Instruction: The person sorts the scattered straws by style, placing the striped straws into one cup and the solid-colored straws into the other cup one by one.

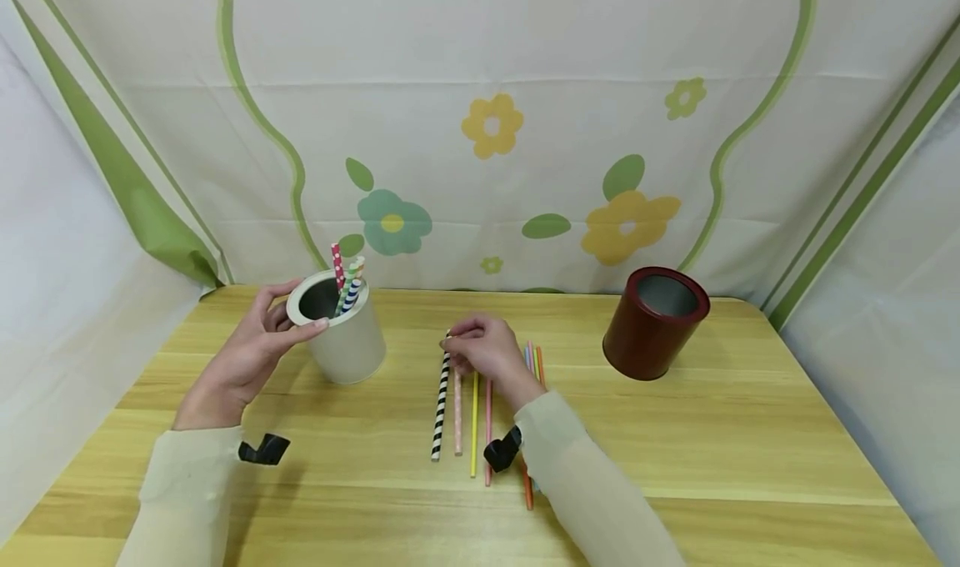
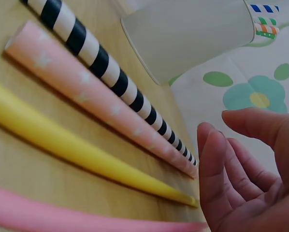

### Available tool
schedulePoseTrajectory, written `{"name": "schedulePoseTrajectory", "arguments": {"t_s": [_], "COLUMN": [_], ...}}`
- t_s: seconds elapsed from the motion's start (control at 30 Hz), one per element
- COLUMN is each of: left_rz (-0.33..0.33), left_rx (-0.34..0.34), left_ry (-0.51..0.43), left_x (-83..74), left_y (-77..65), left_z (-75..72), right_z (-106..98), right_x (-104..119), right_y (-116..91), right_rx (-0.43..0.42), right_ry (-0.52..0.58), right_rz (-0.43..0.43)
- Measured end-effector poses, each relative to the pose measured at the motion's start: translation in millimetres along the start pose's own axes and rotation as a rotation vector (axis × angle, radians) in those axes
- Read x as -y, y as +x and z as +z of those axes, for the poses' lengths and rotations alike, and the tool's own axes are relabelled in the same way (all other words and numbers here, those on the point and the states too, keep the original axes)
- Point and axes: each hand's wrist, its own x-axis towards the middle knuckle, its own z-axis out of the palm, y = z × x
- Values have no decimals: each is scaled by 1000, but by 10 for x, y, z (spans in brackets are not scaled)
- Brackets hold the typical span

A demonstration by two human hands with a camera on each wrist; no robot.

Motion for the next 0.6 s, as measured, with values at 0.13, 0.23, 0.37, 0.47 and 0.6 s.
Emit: {"name": "schedulePoseTrajectory", "arguments": {"t_s": [0.13, 0.23, 0.37, 0.47, 0.6], "left_rz": [-2, -1, 0, 2, 1], "left_rx": [3, 4, 7, 7, 4], "left_ry": [0, 3, 4, 2, 1], "left_x": [3, 1, -2, -3, -8], "left_y": [2, 4, 8, 9, 8], "left_z": [4, 3, 5, 8, 13], "right_z": [-9, -4, 10, 23, 44], "right_x": [-61, -77, -89, -95, -96], "right_y": [-30, -58, -76, -77, -73], "right_rx": [-56, -98, -146, -177, -207], "right_ry": [-4, -45, -104, -138, -189], "right_rz": [1, -2, 1, -2, -12]}}
